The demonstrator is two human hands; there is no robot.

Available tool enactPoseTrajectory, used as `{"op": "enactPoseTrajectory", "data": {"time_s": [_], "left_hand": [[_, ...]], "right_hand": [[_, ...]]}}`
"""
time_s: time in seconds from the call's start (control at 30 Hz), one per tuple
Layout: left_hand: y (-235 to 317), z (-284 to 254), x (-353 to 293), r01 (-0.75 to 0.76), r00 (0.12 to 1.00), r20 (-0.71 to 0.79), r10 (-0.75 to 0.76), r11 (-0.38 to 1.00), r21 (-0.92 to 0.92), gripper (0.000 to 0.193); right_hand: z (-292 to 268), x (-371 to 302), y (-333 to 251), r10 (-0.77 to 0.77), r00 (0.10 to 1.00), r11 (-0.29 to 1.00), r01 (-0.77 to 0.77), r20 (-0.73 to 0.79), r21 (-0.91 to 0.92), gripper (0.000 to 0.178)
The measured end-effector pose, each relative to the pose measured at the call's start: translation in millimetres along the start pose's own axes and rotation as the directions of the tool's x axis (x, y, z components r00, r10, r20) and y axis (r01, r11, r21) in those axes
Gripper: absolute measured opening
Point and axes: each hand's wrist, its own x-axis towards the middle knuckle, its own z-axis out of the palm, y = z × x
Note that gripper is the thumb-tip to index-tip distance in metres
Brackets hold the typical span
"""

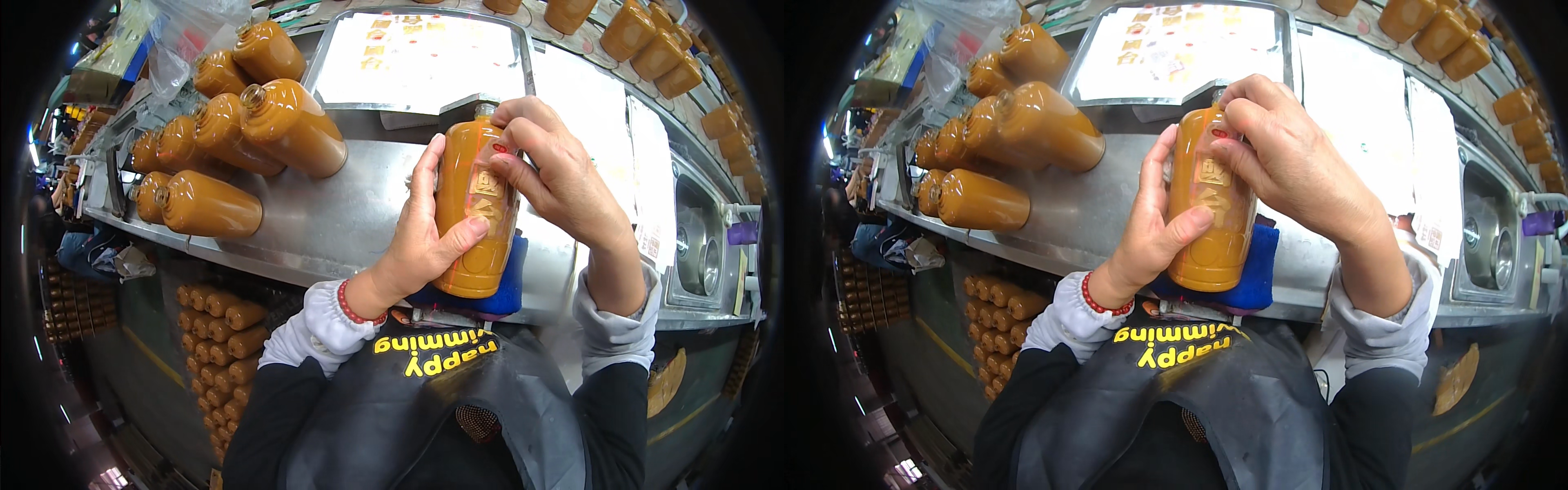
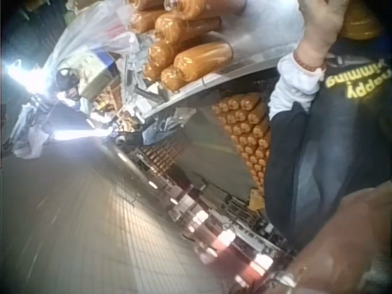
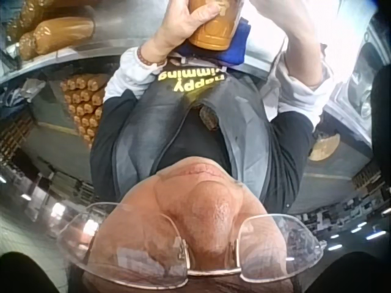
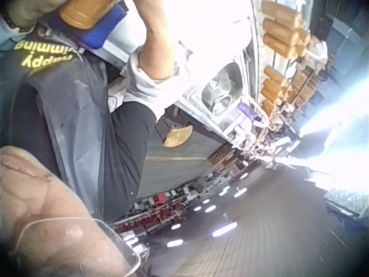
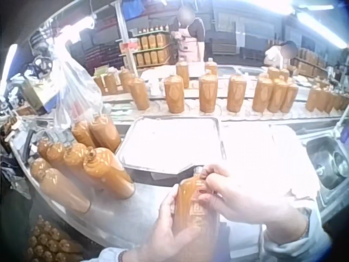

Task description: The person wipes amber-colored bottles with a cloth, then applies and smooths paper labels onto the bottle surfaces. They handle each bottle one at a time, rotating it to align and press the label, and occasionally wipe the surface again after labeling.

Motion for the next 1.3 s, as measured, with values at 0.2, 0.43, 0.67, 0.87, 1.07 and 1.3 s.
{"op": "enactPoseTrajectory", "data": {"time_s": [0.2, 0.43, 0.67, 0.87, 1.07, 1.3], "left_hand": [[-3.2, -1.9, -0.5, 0.004, 1.0, 0.006, -0.005, 0.999, 0.038, 0.098], [-0.9, -2.8, -0.8, 0.041, 0.999, 0.023, -0.038, 0.988, -0.151, 0.09], [4.8, -3.4, -1.3, 0.071, 0.997, 0.055, -0.06, 0.976, -0.206, 0.084], [-6.2, -6.4, -2.7, 0.018, 1.0, 0.025, -0.018, 1.0, 0.006, 0.089], [0.4, -1.7, -1.3, 0.043, 0.999, 0.013, -0.041, 0.982, -0.184, 0.09], [-2.9, -0.3, -0.6, 0.012, 1.0, 0.006, -0.011, 0.999, -0.053, 0.093]], "right_hand": [[1.5, -0.6, 1.2, -0.002, 1.0, 1.0, 0.002, -0.02, 0.002, 0.016], [1.8, 0.6, 2.1, 0.013, 1.0, 1.0, -0.013, -0.024, 0.0, 0.017], [0.1, 1.3, 1.8, 0.03, 0.999, 1.0, -0.03, 0.021, -0.004, 0.017], [-0.8, 2.3, -0.1, 0.043, 0.999, 0.999, -0.043, 0.01, 0.012, 0.018], [-1.4, 2.2, 0.9, 0.051, 0.999, 0.998, -0.051, 0.016, 0.041, 0.019], [-0.5, 1.9, 1.3, 0.054, 0.998, 0.998, -0.055, 0.011, 0.038, 0.018]]}}
